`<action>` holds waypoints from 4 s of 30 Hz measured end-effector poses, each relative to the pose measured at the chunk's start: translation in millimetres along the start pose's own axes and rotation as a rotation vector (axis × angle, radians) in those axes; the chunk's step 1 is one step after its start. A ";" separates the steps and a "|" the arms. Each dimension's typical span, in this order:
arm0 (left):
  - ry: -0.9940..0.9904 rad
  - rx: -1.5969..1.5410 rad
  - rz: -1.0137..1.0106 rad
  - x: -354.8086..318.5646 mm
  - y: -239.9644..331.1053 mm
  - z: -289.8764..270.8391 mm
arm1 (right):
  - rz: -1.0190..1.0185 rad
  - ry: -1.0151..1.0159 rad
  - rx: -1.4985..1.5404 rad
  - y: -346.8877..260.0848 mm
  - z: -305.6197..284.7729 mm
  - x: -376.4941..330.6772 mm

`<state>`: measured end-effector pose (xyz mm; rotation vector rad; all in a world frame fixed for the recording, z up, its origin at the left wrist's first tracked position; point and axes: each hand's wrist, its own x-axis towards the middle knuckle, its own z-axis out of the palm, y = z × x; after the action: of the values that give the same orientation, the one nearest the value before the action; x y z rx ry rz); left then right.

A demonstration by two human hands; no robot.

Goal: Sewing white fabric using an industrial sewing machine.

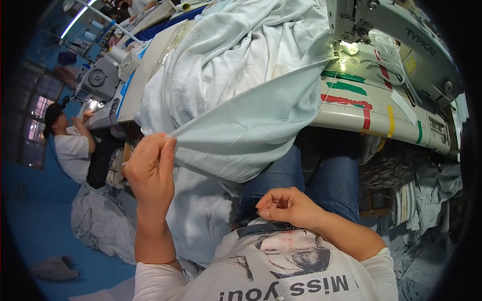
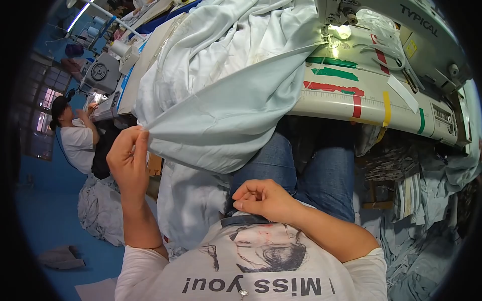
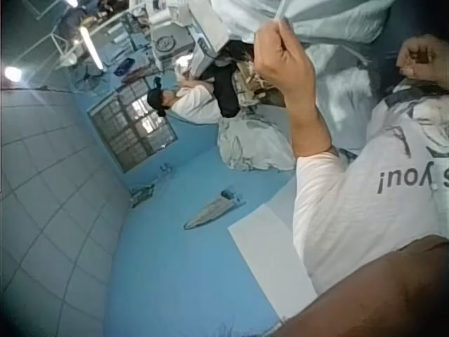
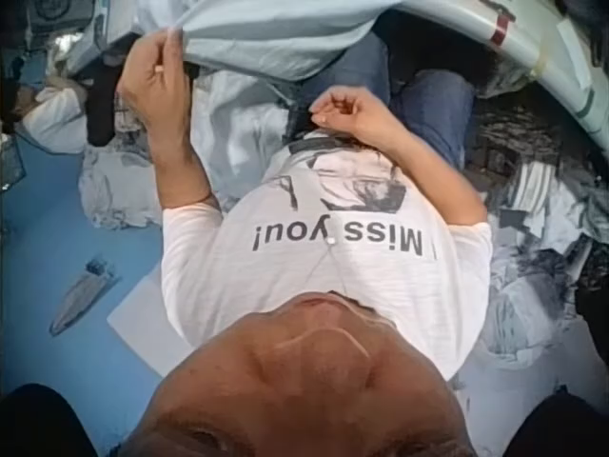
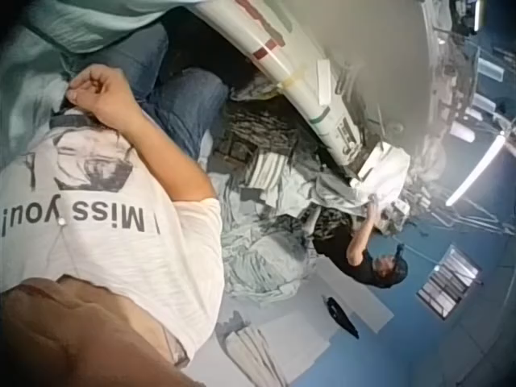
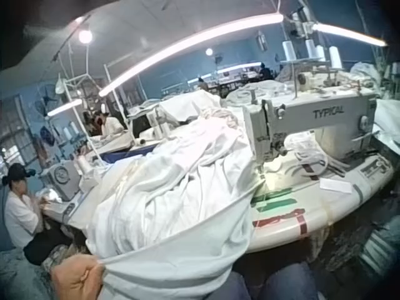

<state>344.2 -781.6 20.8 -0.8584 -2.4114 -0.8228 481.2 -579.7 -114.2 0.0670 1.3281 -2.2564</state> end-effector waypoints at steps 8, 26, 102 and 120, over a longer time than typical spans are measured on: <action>0.152 0.058 0.041 19.0 2.2 5.2 | 0.000 0.012 0.014 -4.2 -10.7 -7.8; -0.995 -0.619 0.434 -60.5 30.0 197.1 | -0.970 0.333 -0.936 -148.7 -11.7 -101.0; -0.151 0.236 0.103 392.3 -97.1 446.7 | -0.492 0.546 -0.872 -189.5 -209.2 11.8; -0.331 0.352 0.080 238.1 -131.5 289.2 | -0.671 0.709 -1.050 -145.1 -168.9 -4.7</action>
<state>27.3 -575.5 -100.4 -1.0001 -2.6692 -0.2225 383.6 -381.8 -84.0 0.0512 3.1361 -1.6867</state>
